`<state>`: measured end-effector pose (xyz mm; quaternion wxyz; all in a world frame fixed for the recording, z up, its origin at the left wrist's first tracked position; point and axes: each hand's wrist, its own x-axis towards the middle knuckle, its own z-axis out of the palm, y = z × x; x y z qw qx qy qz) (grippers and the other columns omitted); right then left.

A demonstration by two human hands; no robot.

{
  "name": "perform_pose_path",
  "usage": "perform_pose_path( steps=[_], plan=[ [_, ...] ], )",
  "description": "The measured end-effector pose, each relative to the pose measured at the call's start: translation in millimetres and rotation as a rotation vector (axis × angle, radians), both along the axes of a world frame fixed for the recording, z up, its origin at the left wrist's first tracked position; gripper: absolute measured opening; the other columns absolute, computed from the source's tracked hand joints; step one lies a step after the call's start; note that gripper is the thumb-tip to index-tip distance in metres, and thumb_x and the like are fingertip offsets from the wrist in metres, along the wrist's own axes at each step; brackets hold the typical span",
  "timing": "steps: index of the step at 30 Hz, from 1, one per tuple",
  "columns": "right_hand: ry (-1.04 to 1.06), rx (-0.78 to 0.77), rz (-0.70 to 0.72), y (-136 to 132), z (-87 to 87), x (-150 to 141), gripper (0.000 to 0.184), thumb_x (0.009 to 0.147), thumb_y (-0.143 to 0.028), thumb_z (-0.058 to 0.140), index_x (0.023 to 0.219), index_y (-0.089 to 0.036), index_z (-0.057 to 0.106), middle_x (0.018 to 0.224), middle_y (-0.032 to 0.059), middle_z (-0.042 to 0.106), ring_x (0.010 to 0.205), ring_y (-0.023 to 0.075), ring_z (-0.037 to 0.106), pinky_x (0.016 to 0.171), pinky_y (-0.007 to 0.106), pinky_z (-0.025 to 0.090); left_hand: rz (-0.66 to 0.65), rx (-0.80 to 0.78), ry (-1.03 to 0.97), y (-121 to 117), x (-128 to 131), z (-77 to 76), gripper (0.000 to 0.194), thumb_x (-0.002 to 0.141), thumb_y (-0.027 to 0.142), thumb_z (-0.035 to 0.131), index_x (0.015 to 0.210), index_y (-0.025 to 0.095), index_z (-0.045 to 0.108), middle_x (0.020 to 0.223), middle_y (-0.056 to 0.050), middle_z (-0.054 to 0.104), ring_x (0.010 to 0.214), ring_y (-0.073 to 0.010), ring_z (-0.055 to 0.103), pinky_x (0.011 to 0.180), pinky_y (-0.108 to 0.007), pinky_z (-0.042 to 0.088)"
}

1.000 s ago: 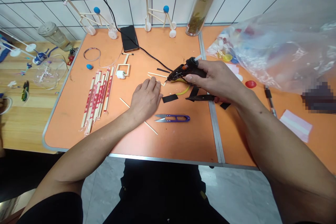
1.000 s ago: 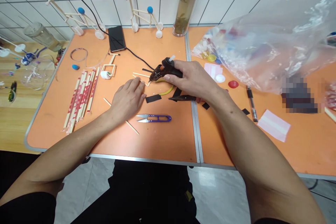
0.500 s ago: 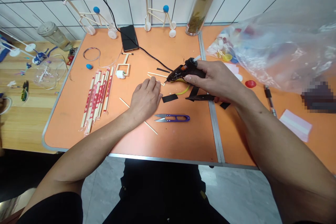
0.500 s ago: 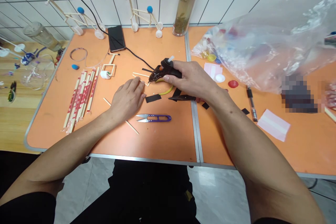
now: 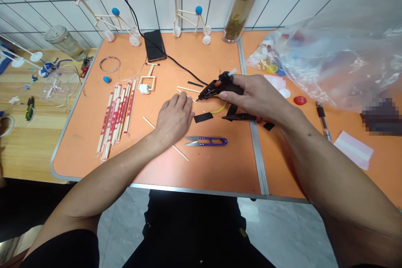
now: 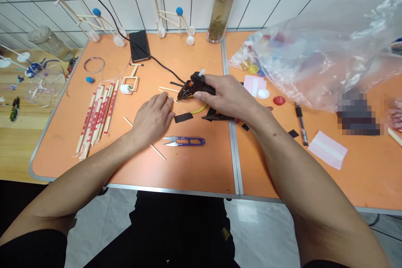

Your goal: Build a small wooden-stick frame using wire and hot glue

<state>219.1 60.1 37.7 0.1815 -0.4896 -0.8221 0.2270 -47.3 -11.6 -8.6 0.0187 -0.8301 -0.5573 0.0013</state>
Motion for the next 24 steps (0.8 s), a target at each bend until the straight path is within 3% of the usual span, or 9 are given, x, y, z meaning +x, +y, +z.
perform_pose_path(
  steps=[8,24],
  plan=[
    [0.016,0.026,0.016,0.4,-0.3,0.8,0.036,0.103,-0.058,0.07,0.115,-0.028,0.086,0.085,0.0055,0.08,0.082,0.0334,0.072,0.074,0.042,0.045,0.003,-0.004,-0.049,0.1,0.2,0.0,0.052,0.12,0.028,0.047,0.167,0.01,0.061,0.174,-0.025,0.06,0.154,-0.0403,0.059,0.118,-0.054,0.057],
    [0.041,0.024,0.024,1.6,-3.0,0.2,0.04,0.103,-0.063,0.069,0.116,-0.028,0.085,0.088,0.0056,0.081,0.083,0.0332,0.072,0.074,0.04,0.044,0.002,-0.002,-0.049,-0.3,0.3,-0.6,0.053,0.121,0.028,0.044,0.167,0.007,0.06,0.175,-0.027,0.059,0.154,-0.0413,0.059,0.119,-0.056,0.057]
  ],
)
